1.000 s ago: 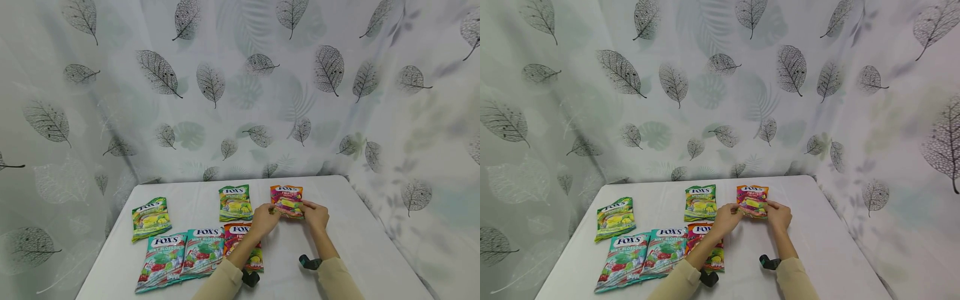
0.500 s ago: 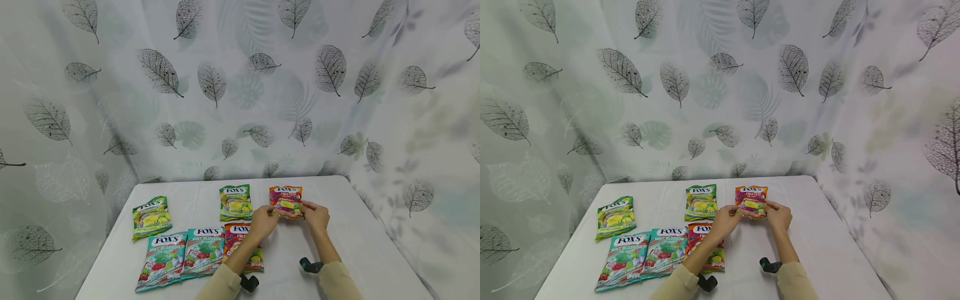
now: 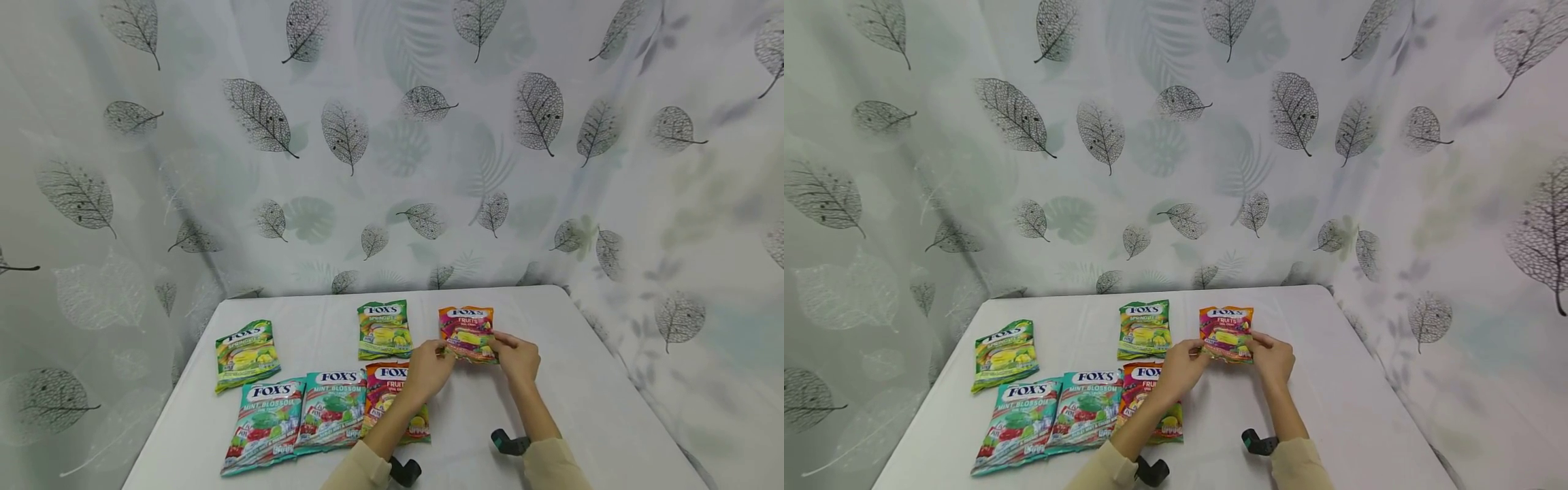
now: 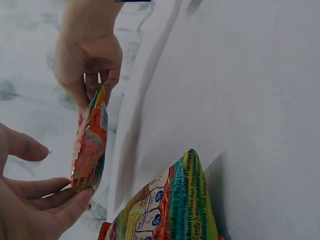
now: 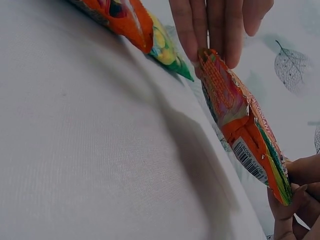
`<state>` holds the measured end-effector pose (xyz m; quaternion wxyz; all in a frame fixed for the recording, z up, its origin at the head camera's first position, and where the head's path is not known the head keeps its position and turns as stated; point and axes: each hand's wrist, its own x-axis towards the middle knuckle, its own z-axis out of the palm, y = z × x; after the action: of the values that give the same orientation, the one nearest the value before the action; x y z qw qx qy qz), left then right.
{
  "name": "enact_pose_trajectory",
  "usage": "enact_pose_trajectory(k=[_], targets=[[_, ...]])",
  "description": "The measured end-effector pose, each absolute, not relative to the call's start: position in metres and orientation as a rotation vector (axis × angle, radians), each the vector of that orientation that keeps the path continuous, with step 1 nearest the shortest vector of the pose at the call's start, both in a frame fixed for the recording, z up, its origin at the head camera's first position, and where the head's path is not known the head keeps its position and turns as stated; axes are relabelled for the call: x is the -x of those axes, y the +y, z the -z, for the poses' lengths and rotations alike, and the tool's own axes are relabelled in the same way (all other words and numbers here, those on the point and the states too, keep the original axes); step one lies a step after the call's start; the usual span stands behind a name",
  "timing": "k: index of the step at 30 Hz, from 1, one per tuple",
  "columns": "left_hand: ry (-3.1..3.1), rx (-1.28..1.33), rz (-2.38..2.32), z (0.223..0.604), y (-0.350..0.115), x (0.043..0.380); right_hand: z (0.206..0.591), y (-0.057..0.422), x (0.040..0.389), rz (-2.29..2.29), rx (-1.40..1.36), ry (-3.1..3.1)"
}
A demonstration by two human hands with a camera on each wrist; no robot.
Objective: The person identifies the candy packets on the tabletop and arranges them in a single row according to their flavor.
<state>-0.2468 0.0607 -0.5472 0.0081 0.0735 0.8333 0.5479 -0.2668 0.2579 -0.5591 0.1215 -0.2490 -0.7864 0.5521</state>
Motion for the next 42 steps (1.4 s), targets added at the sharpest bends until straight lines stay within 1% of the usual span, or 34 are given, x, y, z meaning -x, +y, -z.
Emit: enact_pose_trajectory(k=[9, 19, 42], targets=[[2.575, -0.206, -1.727, 0.545, 0.058, 0.236, 0.559, 0.256, 0.256, -1.609, 0.707, -2.295], [2.638, -0.298, -1.725, 0.544, 0.058, 0.225, 0.560, 0.257, 0.246, -1.650, 0.704, -2.269], [2.596, -0.335, -1.726, 0.541, 0.051, 0.199, 0.564, 0.255, 0.218, -1.636, 0.667, -2.287]])
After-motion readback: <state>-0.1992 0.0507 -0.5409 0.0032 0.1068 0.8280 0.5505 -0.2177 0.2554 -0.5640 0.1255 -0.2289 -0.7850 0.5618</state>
